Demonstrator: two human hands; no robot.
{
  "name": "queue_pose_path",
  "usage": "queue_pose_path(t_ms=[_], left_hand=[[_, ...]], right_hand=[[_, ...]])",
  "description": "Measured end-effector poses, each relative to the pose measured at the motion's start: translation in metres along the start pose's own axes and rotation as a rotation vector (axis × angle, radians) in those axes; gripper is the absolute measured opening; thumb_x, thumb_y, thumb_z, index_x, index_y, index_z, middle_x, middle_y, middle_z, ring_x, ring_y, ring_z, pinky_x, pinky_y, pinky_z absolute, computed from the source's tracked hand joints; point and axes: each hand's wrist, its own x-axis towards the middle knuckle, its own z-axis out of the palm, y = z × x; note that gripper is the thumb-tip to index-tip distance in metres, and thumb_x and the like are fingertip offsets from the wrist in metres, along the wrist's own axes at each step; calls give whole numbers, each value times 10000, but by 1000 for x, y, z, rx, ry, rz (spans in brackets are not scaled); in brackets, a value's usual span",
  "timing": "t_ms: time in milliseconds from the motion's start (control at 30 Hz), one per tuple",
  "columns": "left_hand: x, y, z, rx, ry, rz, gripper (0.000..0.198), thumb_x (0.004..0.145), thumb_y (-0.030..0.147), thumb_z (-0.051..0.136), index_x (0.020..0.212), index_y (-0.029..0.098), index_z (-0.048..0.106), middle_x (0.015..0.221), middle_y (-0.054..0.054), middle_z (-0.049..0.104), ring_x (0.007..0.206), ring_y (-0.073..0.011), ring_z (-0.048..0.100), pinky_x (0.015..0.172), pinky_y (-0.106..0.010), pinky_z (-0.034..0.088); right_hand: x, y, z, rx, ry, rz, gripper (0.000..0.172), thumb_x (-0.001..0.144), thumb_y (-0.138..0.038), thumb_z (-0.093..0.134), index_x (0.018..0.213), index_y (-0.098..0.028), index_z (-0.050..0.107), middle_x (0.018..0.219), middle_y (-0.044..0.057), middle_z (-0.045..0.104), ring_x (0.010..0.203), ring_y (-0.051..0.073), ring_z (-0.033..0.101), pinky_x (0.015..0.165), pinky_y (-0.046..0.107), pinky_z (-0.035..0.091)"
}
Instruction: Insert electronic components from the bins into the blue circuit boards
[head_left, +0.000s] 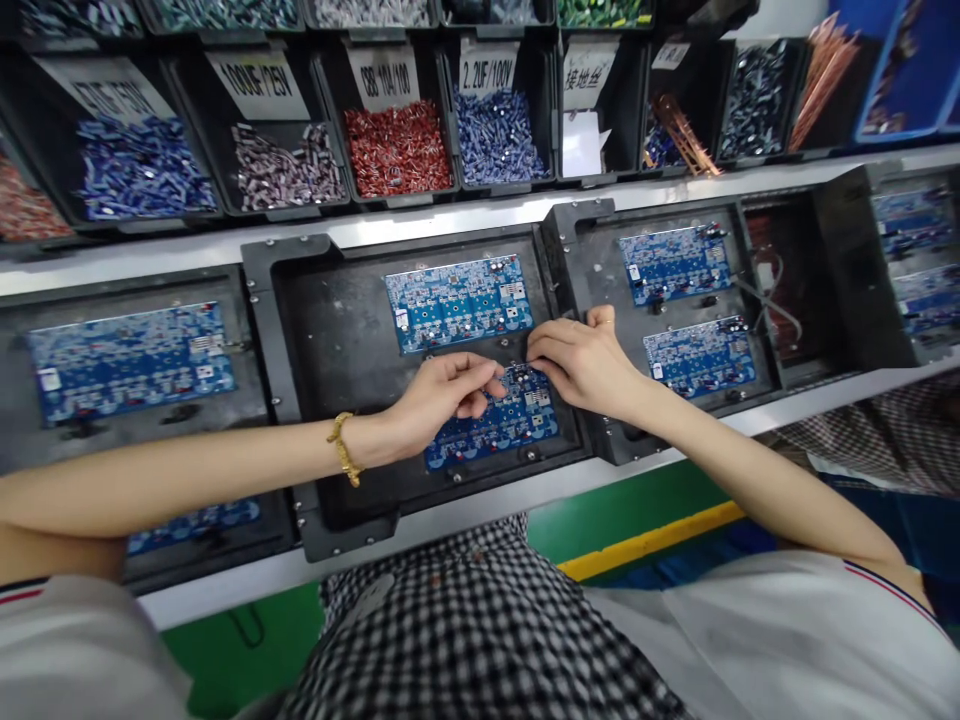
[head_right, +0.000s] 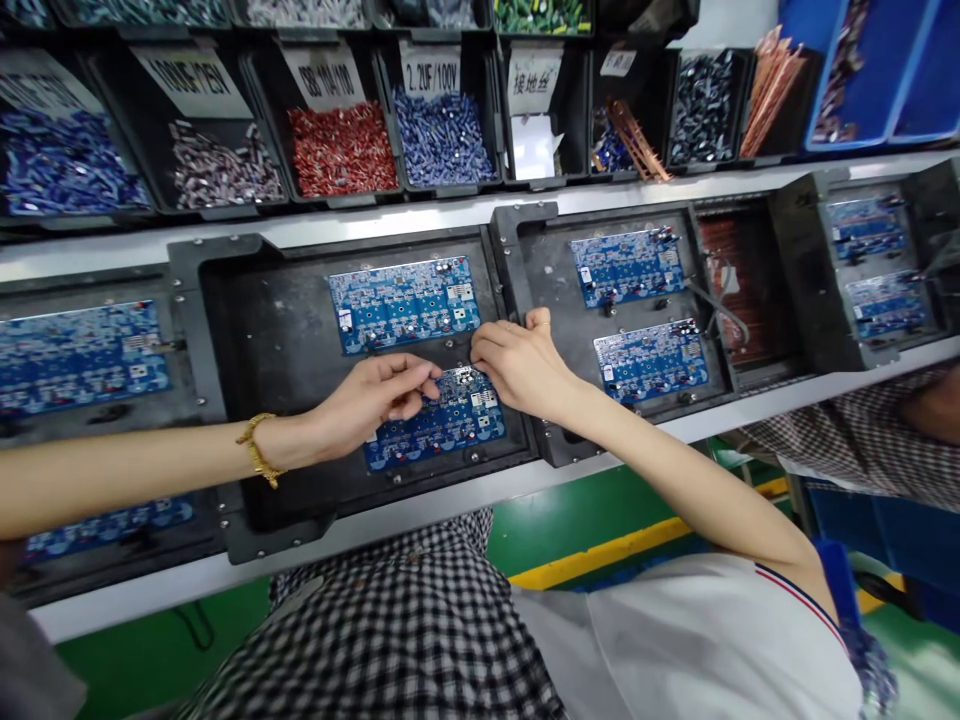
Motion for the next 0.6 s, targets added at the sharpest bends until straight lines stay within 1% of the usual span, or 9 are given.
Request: queue_pose_path(t_ms=[100, 200, 333, 467, 600], left_hand=[[5, -2, -5, 2, -3, 50, 192, 825, 249, 643, 943, 111, 703, 765, -39, 628, 479, -20, 377, 451, -174, 255], [6, -2, -8, -3, 8, 69, 215, 816, 236, 650, 977, 109, 712, 799, -58, 647, 490, -22, 364, 466, -182, 267], [5, 1, -6, 13, 18, 58, 208, 822, 243, 644, 938, 83, 706, 781, -68, 652, 465, -14, 351, 445, -175, 241], [3, 4, -2, -4, 11, 38, 190, 856, 236, 602, 860, 67, 689, 742, -61, 635, 431, -4, 342, 419, -165, 202], [3, 5, -1, -44, 6, 5, 260, 881, 267, 574, 743, 67, 668, 677, -54, 608, 410, -7, 348, 409, -170, 193]], right_hand=[[0, -2, 0, -22, 5, 2, 226, 899, -173, 407, 841, -168, 625, 959, 27, 689, 833, 190, 579, 733, 342, 157], [0, -2, 0, -46, 13, 8, 228, 897, -174, 400, 841, -162, 622, 956, 34, 688, 819, 191, 575, 732, 343, 159], [-1, -3, 2, -63, 9, -5, 221, 898, -173, 408, 826, -157, 616, 934, 32, 690, 829, 196, 583, 727, 346, 160], [0, -3, 4, -77, 4, 14, 219, 905, -191, 420, 821, -152, 618, 927, 39, 693, 854, 206, 585, 725, 349, 160], [2, -4, 1, -58, -38, 31, 224, 905, -196, 436, 816, -163, 639, 936, 30, 703, 878, 212, 587, 738, 357, 160]])
